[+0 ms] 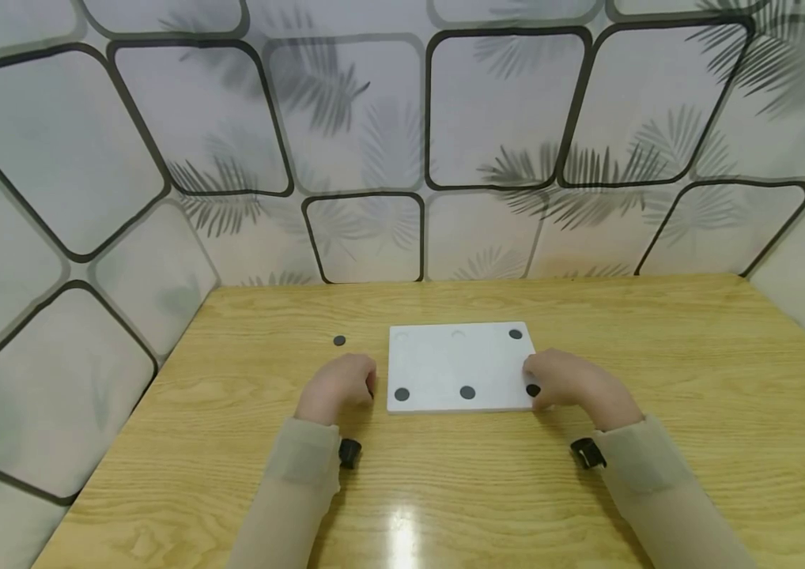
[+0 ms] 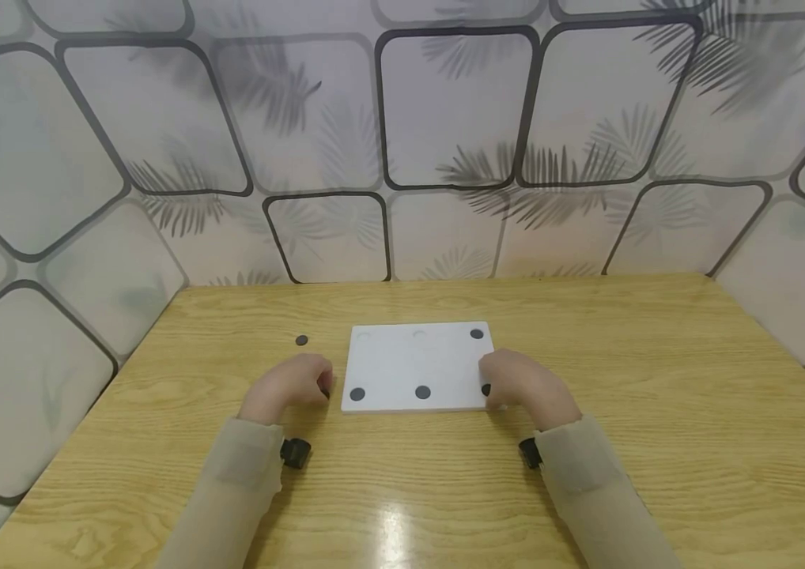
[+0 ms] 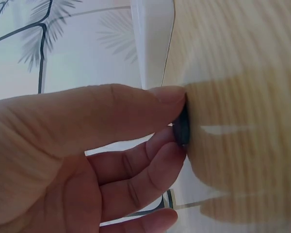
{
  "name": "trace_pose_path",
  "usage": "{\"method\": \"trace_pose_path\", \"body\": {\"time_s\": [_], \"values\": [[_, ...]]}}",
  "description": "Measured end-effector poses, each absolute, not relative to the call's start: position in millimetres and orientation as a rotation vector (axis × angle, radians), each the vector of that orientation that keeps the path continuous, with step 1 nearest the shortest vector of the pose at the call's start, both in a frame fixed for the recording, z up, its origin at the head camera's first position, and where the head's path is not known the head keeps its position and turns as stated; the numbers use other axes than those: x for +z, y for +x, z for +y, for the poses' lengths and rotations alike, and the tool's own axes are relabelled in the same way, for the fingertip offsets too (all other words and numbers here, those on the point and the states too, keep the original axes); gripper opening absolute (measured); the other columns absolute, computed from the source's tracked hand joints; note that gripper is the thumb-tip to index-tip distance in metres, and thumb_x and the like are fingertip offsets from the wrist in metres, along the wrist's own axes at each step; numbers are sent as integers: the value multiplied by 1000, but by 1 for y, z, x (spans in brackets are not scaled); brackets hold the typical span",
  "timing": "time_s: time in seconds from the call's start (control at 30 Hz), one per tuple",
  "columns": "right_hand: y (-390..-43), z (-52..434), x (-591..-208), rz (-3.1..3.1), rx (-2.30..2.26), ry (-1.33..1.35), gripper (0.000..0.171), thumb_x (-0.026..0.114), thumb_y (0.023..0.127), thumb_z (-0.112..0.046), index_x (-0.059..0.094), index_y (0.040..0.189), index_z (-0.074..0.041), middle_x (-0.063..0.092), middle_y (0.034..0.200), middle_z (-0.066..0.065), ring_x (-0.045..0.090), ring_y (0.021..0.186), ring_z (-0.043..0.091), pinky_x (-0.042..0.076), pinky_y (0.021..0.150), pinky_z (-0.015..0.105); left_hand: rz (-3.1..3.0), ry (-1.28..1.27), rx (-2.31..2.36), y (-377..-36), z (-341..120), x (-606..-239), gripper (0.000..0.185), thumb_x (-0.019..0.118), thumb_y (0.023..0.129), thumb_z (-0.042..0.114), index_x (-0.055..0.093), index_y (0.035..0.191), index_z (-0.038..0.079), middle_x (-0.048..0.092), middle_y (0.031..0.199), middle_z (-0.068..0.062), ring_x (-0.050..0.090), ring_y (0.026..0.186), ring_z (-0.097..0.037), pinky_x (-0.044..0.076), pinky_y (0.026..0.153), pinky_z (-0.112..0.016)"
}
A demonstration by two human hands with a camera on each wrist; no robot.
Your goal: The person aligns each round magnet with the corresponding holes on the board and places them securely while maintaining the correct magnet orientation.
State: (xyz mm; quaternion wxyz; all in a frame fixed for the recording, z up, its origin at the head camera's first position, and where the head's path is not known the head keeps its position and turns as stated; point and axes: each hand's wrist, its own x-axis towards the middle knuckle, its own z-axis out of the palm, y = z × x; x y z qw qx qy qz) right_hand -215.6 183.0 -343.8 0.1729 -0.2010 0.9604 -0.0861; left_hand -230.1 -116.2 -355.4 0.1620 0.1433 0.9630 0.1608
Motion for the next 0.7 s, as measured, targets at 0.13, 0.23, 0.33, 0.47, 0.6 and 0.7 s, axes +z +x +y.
{"method": "trace_pose_path", "body": {"time_s": [0.13, 0.23, 0.33, 0.47, 0.6, 0.7], "values": [[-215, 183, -344, 2726, -247, -573, 21, 71, 69, -7, 53, 78, -4, 44, 67, 1, 39, 62, 16, 32, 57, 29, 2761, 393, 435, -229, -115, -355, 16, 67, 70, 0, 54, 68, 9, 51, 66, -1, 43, 60, -17, 36, 55, -29], [-215, 184, -345, 2728, -253, -573, 21, 71, 69, -7, 53, 78, -4, 45, 67, 1, 39, 62, 16, 32, 57, 29, 2780, 395, 404, -228, -113, -355, 19, 69, 68, 1, 52, 65, 9, 50, 62, -1, 41, 56, -16, 35, 52, -28], [-215, 185, -345, 2727, -258, -579, 21, 71, 70, -7, 53, 78, -4, 45, 67, 1, 39, 62, 16, 32, 57, 29, 2792, 398, 396, -228, -113, -356, 21, 71, 66, 3, 51, 64, 9, 48, 60, -1, 40, 55, -16, 33, 51, -28], [-215, 185, -346, 2725, -261, -583, 20, 71, 70, -7, 53, 79, -4, 45, 67, 1, 39, 62, 16, 32, 56, 29, 2789, 425, 430, -228, -114, -356, 22, 72, 66, 4, 51, 63, 8, 47, 60, -1, 39, 55, -15, 33, 51, -28], [-215, 185, -347, 2726, -266, -585, 20, 71, 70, -7, 53, 79, -5, 44, 67, 1, 38, 62, 16, 32, 56, 29, 2783, 469, 461, -228, -117, -355, 19, 70, 66, 4, 52, 63, 9, 47, 60, 0, 39, 55, -15, 33, 51, -27], [-215, 185, -346, 2729, -265, -586, 20, 71, 70, -7, 53, 79, -4, 45, 67, 1, 39, 62, 16, 32, 56, 29, 2781, 502, 485, -228, -120, -353, 18, 68, 65, 3, 52, 62, 10, 48, 60, 0, 39, 54, -15, 32, 50, -26]]}}
